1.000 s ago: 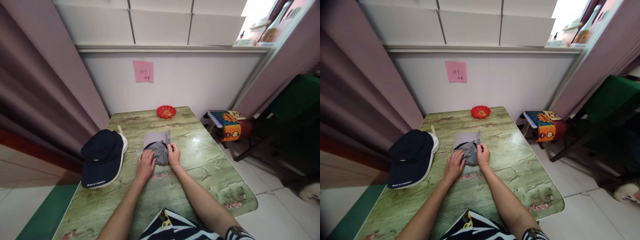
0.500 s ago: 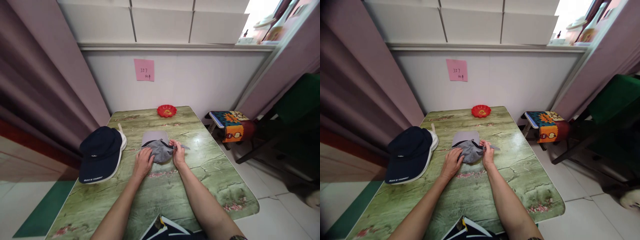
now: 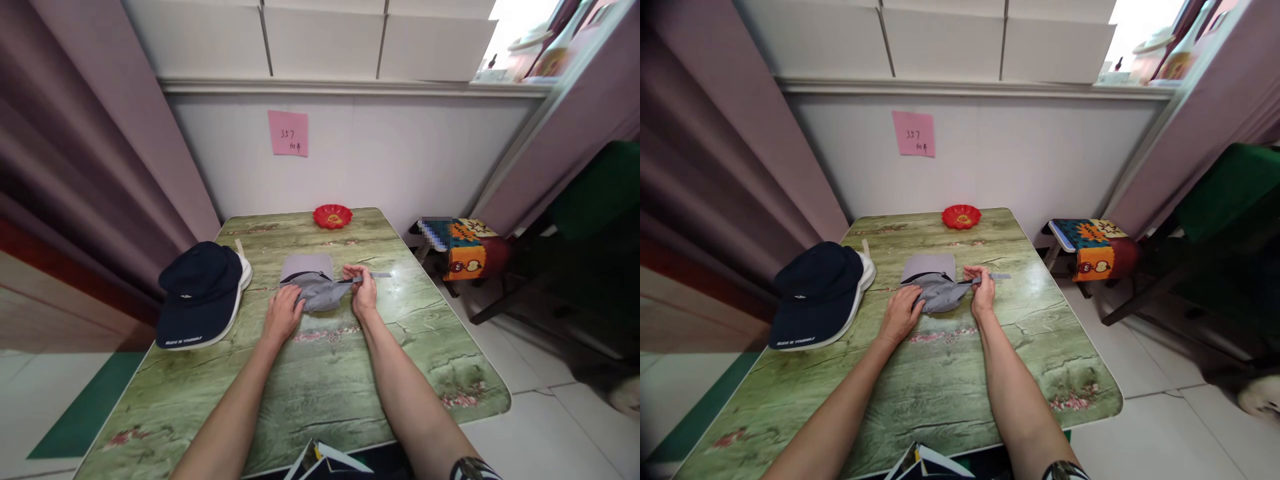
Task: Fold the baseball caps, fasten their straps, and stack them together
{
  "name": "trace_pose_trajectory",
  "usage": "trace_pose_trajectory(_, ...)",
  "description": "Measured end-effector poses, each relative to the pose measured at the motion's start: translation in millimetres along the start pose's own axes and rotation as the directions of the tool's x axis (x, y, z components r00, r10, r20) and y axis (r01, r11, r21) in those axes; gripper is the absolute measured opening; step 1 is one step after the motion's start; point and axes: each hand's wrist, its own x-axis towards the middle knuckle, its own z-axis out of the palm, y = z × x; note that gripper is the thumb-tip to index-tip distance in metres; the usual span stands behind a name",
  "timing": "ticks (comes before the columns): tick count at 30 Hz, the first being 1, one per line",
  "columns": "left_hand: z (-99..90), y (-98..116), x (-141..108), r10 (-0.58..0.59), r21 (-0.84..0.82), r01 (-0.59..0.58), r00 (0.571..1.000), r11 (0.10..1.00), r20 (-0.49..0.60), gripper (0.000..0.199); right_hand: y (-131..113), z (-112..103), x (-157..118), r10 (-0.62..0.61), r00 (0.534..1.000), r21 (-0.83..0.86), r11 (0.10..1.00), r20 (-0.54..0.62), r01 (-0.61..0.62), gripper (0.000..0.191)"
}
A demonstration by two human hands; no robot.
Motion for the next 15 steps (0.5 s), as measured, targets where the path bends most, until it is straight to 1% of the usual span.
trace_pose_trajectory(4,1.3,-0.8,-0.6,0.005,0.005,-0.005,1.000,1.000,0.002,0.034,-4.8,-2.9,-3.7,0.051,0.998,0.055,0.997,0.031,-0.053,0.032)
trace_pose_trajectory(7,1.8,-1.0,-3.6,0.019,0.015,-0.019,1.000,1.000,-0.005,0.035,2.0,-1.0,-10.4,0.036,0.998,0.024,0.999,0.053,-0.038,0.042)
trace_pose_trajectory(10,-2.2,4.5,-6.5,0.041,0.011,-0.041,0.998,0.999,-0.039,0.033,11.1,0.8,-18.0,-0.017,0.994,-0.115,0.993,0.111,0.030,0.057)
trace_pose_trajectory(12,-7.4,14.2,-4.1,0.034,-0.012,-0.035,0.995,0.999,-0.097,0.032,14.8,1.4,-22.7,-0.060,0.985,-0.250,0.963,0.161,0.100,0.064)
trace_pose_trajectory(13,-10.0,20.9,-0.4,0.023,-0.031,-0.027,0.991,0.999,-0.132,0.032,15.7,1.6,-24.7,-0.075,0.981,-0.314,0.940,0.181,0.130,0.067)
trace_pose_trajectory(15,-13.3,36.5,12.8,-0.014,-0.084,-0.002,0.983,0.996,-0.184,0.031,15.9,2.0,-28.2,-0.068,0.981,-0.406,0.903,0.182,0.138,0.068)
